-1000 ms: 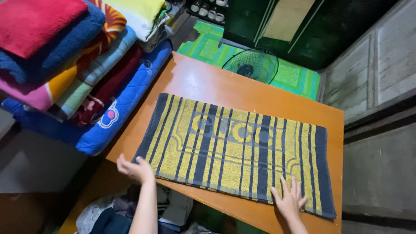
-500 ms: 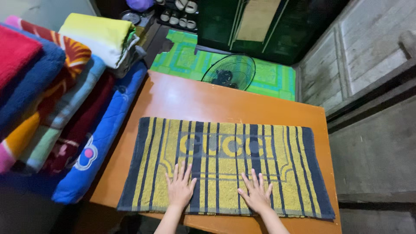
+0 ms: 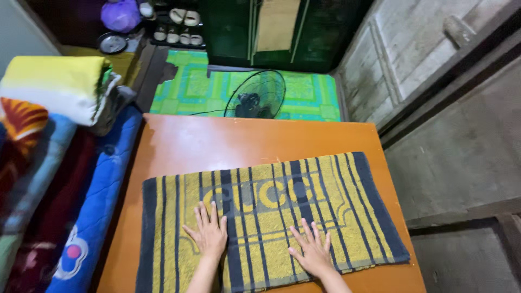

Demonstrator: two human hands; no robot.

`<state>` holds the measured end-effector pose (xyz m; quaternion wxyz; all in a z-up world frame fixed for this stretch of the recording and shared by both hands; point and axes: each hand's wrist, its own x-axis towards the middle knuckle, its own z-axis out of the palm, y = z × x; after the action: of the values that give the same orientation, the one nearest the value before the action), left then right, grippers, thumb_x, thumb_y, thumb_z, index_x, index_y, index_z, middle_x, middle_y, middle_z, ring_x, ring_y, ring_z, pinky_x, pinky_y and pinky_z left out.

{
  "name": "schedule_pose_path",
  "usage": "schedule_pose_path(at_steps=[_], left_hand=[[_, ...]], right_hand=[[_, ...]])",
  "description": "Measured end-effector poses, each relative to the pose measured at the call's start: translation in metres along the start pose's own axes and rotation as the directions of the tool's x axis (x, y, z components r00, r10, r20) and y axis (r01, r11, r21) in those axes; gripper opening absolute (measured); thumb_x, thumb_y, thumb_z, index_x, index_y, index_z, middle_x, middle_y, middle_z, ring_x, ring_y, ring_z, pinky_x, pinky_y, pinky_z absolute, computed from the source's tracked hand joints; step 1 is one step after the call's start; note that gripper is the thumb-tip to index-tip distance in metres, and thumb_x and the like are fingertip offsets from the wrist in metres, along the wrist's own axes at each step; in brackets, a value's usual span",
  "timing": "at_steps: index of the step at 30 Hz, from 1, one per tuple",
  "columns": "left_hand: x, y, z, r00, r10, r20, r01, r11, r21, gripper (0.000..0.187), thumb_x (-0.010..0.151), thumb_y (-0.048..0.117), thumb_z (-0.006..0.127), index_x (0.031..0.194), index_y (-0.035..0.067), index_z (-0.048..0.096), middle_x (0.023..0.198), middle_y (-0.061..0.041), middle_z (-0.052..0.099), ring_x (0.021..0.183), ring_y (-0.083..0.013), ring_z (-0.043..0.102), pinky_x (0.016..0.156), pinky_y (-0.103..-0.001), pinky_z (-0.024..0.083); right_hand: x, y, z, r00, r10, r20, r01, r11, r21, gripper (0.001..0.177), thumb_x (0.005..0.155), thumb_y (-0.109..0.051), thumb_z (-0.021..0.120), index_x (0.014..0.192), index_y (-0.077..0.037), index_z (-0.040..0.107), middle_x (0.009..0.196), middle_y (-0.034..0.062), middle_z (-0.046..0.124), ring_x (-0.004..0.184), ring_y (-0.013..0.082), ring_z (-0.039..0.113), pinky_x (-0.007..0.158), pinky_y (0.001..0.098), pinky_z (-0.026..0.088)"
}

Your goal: The person folds a pink floral towel and a yellow striped towel on an orange table, then stacks them with other folded towels on a nearby bed. The person uses both hands to align edges and smooth the fabric during folding.

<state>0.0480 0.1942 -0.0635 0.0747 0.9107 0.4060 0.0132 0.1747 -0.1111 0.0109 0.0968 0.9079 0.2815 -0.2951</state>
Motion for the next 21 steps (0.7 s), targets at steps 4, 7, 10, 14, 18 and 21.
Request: schedule_pose_path(at_steps=[4, 7, 10, 14, 18, 21], left_hand=[[0.02, 0.035, 0.003, 0.994, 0.107, -0.02, -0.107, 0.994, -0.027, 0.065, 0.099, 0.056, 0.035, 0.159, 0.033, 0.028, 0.171, 0.0, 0.013, 0.157, -0.0217, 0.011, 0.117, -0.076, 0.001], [0.031, 0.057, 0.01, 0.945, 0.252, -0.207, -0.281, 0.951, -0.126, 0.063, 0.102, 0.052, 0.032, 0.16, 0.026, 0.029, 0.17, -0.001, 0.015, 0.157, -0.0236, 0.011, 0.117, -0.073, 0.002], [0.046, 0.078, 0.013, 0.884, 0.34, -0.32, -0.369, 0.929, -0.036, 0.06, 0.102, 0.054, 0.026, 0.157, 0.029, 0.026, 0.168, 0.002, 0.014, 0.154, -0.0209, 0.011, 0.117, -0.072, 0.001], [0.071, 0.08, 0.026, 0.88, 0.343, -0.329, -0.355, 0.935, 0.025, 0.064, 0.102, 0.059, 0.022, 0.159, 0.03, 0.021, 0.168, 0.003, 0.012, 0.153, -0.0187, 0.01, 0.115, -0.071, -0.001], [0.104, 0.05, 0.027, 0.955, 0.141, -0.262, -0.172, 0.98, -0.101, 0.067, 0.097, 0.062, 0.027, 0.159, 0.035, 0.022, 0.171, 0.001, 0.01, 0.153, -0.0195, 0.012, 0.115, -0.075, -0.005], [0.124, 0.013, 0.025, 0.96, -0.025, -0.279, -0.013, 0.991, -0.133, 0.071, 0.097, 0.067, 0.032, 0.159, 0.034, 0.027, 0.171, 0.001, 0.015, 0.156, -0.0255, 0.015, 0.114, -0.081, -0.003]], right_hand=[[0.012, 0.009, 0.0, 0.981, 0.035, -0.193, -0.006, 0.989, 0.147, 0.058, 0.097, -0.064, 0.047, 0.152, -0.048, 0.038, 0.168, -0.0076, 0.022, 0.158, 0.0226, 0.015, 0.128, 0.0565, 0.006], [0.044, 0.016, -0.008, 0.896, 0.047, -0.441, 0.142, 0.912, 0.385, 0.057, 0.097, -0.057, 0.053, 0.15, -0.036, 0.049, 0.16, -0.0009, 0.04, 0.145, 0.0241, 0.037, 0.127, 0.0509, 0.022], [0.081, 0.016, -0.033, 0.795, -0.073, -0.602, 0.275, 0.928, 0.25, 0.06, 0.098, -0.05, 0.055, 0.154, -0.03, 0.044, 0.162, 0.0065, 0.03, 0.152, 0.0291, 0.023, 0.121, 0.0628, 0.007], [0.128, 0.027, -0.066, 0.87, -0.121, -0.478, 0.209, 0.968, 0.136, 0.06, 0.098, -0.053, 0.052, 0.154, -0.036, 0.039, 0.168, 0.0023, 0.018, 0.155, 0.0287, 0.013, 0.118, 0.0666, 0.003], [0.169, 0.07, -0.093, 0.887, -0.057, -0.457, 0.073, 0.997, 0.018, 0.062, 0.101, -0.06, 0.04, 0.158, -0.041, 0.028, 0.17, -0.0005, 0.012, 0.155, 0.0302, 0.009, 0.119, 0.067, 0.003], [0.193, 0.121, -0.104, 0.867, 0.065, -0.494, -0.082, 0.997, -0.012, 0.063, 0.1, -0.064, 0.032, 0.159, -0.043, 0.023, 0.17, -0.003, 0.011, 0.156, 0.028, 0.01, 0.12, 0.0655, 0.004]])
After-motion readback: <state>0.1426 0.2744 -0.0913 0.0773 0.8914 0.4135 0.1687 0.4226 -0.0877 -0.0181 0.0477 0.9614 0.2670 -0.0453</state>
